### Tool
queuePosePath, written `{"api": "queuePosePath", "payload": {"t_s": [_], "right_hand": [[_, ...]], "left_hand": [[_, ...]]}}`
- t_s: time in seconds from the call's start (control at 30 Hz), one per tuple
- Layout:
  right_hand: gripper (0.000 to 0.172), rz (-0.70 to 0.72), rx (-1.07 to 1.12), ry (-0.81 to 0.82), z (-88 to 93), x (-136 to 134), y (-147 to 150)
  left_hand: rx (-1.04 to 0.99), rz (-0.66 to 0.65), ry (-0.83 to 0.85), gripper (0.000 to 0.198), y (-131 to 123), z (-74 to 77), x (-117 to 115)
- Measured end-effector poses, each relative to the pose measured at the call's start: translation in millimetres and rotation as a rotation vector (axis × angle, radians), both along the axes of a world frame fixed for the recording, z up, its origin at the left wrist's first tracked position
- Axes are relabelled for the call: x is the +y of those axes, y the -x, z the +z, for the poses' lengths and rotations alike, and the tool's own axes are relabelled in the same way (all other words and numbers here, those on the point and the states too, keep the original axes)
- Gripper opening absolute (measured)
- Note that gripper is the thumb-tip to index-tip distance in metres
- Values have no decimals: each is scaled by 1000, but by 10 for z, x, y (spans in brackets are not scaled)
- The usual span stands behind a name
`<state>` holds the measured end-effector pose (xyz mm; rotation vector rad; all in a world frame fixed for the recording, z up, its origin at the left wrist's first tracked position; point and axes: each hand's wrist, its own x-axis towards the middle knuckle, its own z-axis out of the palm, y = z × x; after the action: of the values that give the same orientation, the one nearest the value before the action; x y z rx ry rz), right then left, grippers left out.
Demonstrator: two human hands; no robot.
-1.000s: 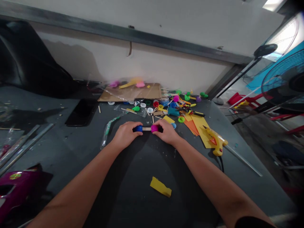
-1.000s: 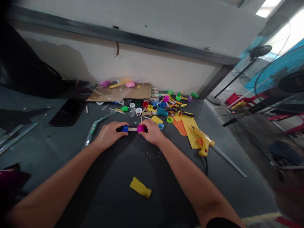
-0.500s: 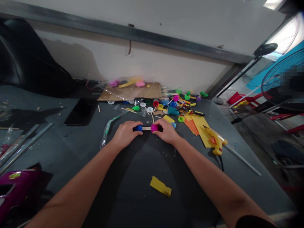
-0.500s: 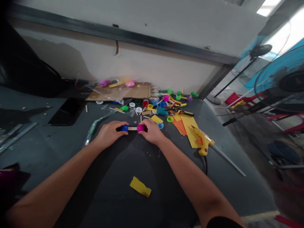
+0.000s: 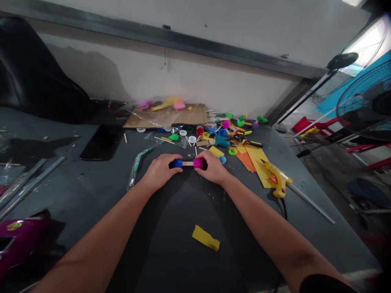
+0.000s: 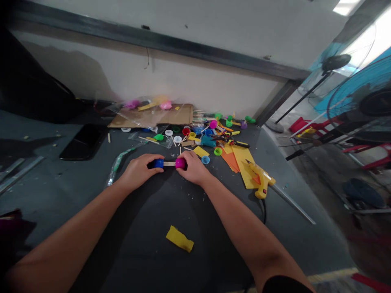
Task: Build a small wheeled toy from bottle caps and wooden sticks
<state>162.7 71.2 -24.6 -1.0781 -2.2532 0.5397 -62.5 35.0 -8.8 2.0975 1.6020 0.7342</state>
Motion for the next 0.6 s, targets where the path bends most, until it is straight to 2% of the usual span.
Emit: {"api": "queuePosePath", "payload": {"t_s": [0.17, 0.23, 0.4, 0.6], "right_hand": [[36, 19, -1, -26, -7, -4, 4], [41, 29, -3, -26, -2, -10, -4], [52, 56, -4, -33, 25, -42, -22], [42, 57, 4, -63, 20, -27, -26]], "left_hand": [[40, -1, -11, 57, -5, -6, -16], [61, -13, -34, 60, -1, -12, -22], [104, 1, -106, 51, 36, -11, -40], [77, -14, -78, 33, 51, 14, -38]]}}
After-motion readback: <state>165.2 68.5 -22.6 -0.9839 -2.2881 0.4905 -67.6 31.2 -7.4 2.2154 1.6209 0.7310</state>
